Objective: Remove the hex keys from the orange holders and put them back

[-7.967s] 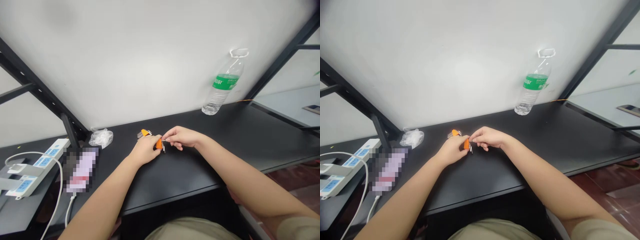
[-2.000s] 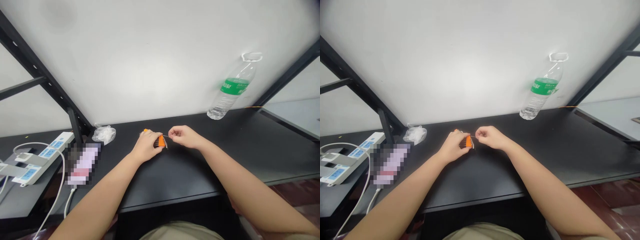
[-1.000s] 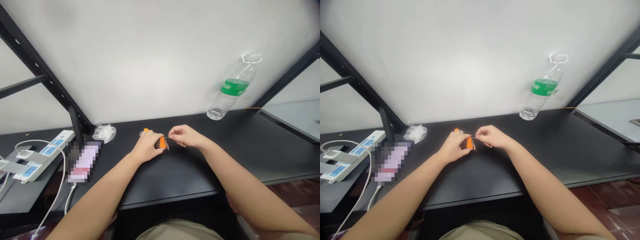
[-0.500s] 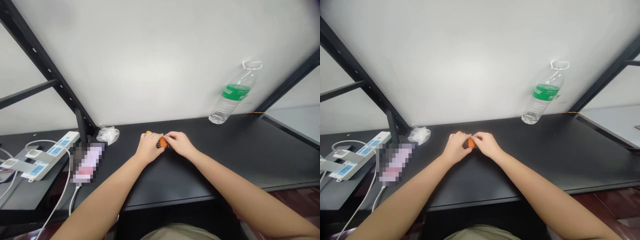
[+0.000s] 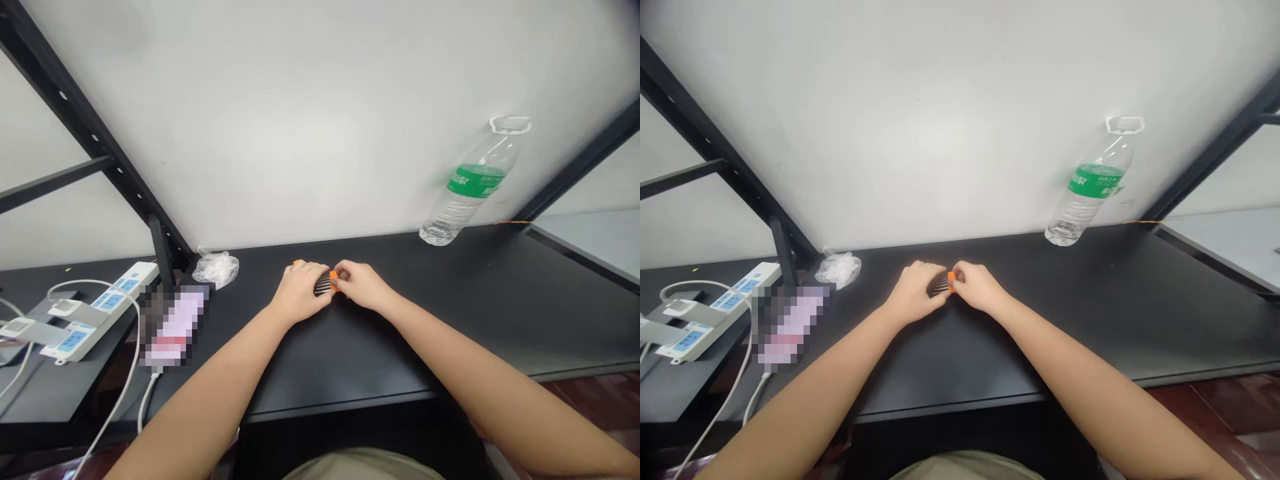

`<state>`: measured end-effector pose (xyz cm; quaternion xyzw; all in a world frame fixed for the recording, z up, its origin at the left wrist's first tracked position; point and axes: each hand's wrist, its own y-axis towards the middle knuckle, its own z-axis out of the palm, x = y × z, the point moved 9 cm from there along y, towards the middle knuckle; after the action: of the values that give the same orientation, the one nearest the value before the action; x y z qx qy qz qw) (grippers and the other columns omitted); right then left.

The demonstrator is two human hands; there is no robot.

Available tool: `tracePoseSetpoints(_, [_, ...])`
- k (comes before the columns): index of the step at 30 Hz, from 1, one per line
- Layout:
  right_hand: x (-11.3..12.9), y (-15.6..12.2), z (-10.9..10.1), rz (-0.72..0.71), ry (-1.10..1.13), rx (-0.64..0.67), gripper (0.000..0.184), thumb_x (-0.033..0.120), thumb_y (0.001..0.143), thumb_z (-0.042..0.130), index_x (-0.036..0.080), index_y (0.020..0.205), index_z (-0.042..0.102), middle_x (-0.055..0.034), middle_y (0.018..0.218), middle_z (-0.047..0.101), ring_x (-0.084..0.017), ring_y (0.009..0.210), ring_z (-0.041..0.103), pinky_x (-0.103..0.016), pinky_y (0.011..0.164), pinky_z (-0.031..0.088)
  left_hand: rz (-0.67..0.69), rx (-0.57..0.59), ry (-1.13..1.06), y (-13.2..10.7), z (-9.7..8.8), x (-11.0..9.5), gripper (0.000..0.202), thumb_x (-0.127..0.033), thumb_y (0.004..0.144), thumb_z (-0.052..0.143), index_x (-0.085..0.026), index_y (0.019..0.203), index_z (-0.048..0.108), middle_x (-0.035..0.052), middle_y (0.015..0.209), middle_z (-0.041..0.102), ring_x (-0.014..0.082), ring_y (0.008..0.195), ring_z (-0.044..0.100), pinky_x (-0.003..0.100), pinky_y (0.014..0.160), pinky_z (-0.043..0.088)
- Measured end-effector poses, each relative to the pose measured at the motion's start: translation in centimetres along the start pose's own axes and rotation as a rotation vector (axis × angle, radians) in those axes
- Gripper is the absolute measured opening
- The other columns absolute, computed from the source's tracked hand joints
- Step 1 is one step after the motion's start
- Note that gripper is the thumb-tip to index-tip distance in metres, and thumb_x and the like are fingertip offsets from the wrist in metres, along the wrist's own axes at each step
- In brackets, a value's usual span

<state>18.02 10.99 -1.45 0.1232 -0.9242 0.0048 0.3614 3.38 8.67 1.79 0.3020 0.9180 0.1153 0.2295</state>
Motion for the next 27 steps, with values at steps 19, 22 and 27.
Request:
tracePoseSetpoints(19, [0.9,0.6,2.4,-0.104,0.365,0.033,0.040,0.033,0.088,0.069,0.029,0.126,0.056,-0.0055,0.129,0.065,-0.016,0.084,0.069,-0.037,0.082,0.057,-0.234,-0.041,-0.241,0.3,0.7,6.2,0.042,-0.036,0.079,0.076,-0.026,0.119,0.068,0.0054,0.114,0.072,0.0253,0.107,0.066,0.039,0.095,0.052])
tracePoseSetpoints(22, [1.1,0.5,4.0,-0.092,0.664,0.190,0.039,0.029,0.089,0.069,0.028,0.122,0.049,-0.0060,0.119,0.067,-0.017,0.083,0.071,-0.034,0.069,0.059,-0.116,-0.092,-0.270,0.2,0.3,4.2,0.050,-0.032,0.082,0.072,-0.024,0.130,0.063,0.0055,0.122,0.070,0.0237,0.110,0.066,0.037,0.099,0.052])
tracePoseSetpoints(27, [0.9,0.3,4.0,-0.022,0.897,0.249,0.045,0.029,0.083,0.077,0.025,0.118,0.049,-0.0024,0.100,0.067,-0.016,0.070,0.069,-0.029,0.058,0.056,-0.008,-0.018,-0.244,0.4,0.4,2.7,0.042,-0.031,0.086,0.068,-0.024,0.128,0.066,0.0034,0.103,0.070,0.0195,0.092,0.066,0.033,0.086,0.054])
